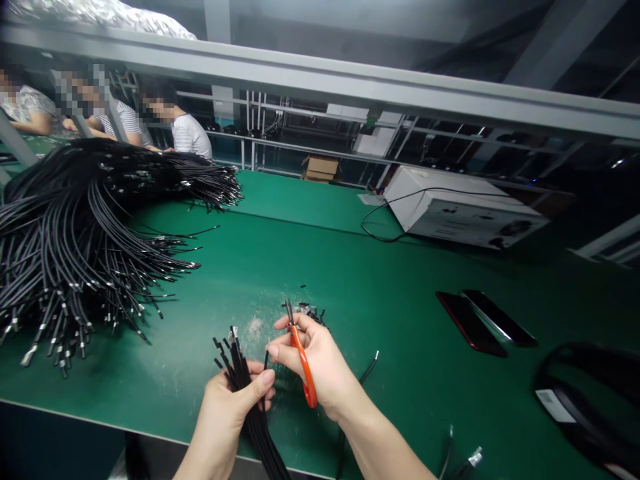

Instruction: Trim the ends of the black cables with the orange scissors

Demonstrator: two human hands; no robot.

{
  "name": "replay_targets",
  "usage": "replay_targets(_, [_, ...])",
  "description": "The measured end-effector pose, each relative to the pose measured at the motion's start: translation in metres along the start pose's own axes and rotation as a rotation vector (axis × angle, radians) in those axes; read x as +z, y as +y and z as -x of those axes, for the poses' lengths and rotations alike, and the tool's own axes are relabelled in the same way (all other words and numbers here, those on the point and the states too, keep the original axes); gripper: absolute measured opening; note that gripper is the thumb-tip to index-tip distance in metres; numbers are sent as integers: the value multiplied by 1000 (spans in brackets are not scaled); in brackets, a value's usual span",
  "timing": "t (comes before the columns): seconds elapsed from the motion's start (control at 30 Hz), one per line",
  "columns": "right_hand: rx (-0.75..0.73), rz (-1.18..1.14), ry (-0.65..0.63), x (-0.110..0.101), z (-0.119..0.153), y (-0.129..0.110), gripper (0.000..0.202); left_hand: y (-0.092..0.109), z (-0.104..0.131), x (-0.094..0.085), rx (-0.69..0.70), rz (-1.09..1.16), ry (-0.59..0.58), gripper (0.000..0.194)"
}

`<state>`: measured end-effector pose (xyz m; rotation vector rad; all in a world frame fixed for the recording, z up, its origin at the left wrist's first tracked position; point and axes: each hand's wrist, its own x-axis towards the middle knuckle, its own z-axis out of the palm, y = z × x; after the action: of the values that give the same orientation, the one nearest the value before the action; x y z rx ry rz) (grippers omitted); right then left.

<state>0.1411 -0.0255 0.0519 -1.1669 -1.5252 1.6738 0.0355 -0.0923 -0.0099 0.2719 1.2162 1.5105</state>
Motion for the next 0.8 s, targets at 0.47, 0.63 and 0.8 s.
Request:
replay_targets(0.47, [7, 45, 55, 0, -5, 3, 34, -2, 0, 2, -13, -1, 48, 41])
replay_targets(0.63, [42, 22, 63, 0, -8, 2, 35, -4, -1, 0, 23, -24, 59, 38])
replay_targets(0.8, [140, -68, -43, -2, -9, 3, 34, -2, 0, 0, -29, 5, 12, 40])
